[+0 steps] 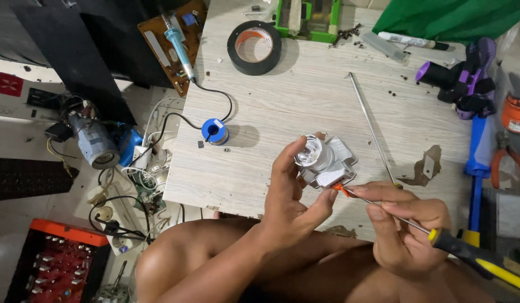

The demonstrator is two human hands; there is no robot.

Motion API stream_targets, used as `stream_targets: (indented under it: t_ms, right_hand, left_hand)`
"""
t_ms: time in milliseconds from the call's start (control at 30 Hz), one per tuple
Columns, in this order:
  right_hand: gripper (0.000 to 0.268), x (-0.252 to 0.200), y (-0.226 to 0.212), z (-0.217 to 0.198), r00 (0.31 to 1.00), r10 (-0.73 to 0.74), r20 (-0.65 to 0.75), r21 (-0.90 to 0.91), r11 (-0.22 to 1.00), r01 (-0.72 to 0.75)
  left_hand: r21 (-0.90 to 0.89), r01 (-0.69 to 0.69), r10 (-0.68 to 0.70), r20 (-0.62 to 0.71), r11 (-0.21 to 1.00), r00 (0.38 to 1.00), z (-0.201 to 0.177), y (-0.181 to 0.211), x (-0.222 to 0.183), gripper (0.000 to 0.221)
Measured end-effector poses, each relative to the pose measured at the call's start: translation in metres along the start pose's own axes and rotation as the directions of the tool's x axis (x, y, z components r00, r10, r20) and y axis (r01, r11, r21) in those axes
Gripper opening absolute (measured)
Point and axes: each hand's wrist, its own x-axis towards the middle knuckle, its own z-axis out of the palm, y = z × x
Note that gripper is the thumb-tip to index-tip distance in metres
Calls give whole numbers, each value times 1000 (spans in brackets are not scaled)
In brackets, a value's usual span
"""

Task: Disassembling a flashlight using a screwdriver to remove screws and internal components.

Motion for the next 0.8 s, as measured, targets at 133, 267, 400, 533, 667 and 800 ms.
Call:
stream_targets:
  t_ms: [133,267,400,533,667,800]
  right_hand:
    - [32,0,3,-2,999,-25,20,17,1000,25]
    - [31,0,3,2,1000,-5,15,15,1000,4]
    - [33,-1,5,2,1000,-13,-1,-24,1000,13]
    - [33,-3,7,-2,997,-68,34,-14,998,68]
    - [35,-3,8,3,987,-156,37,33,987,155]
    - [45,-6,10,-3,987,-97,126,84,993,87]
  left_hand:
    - [-19,-14,14,-3,1000,1000,0,-2,-1,84]
    - [-7,-74,74,-9,997,997,0,-6,-2,83]
    - [-36,-86,86,3,996,996,0,-7,-2,83]
    - [-18,-110,110,-14,994,994,2,-6,-1,85]
    - [-9,-154,154,-29,988,988,2,-6,-1,84]
    - [9,-175,176,-52,984,983,2,-5,-2,84]
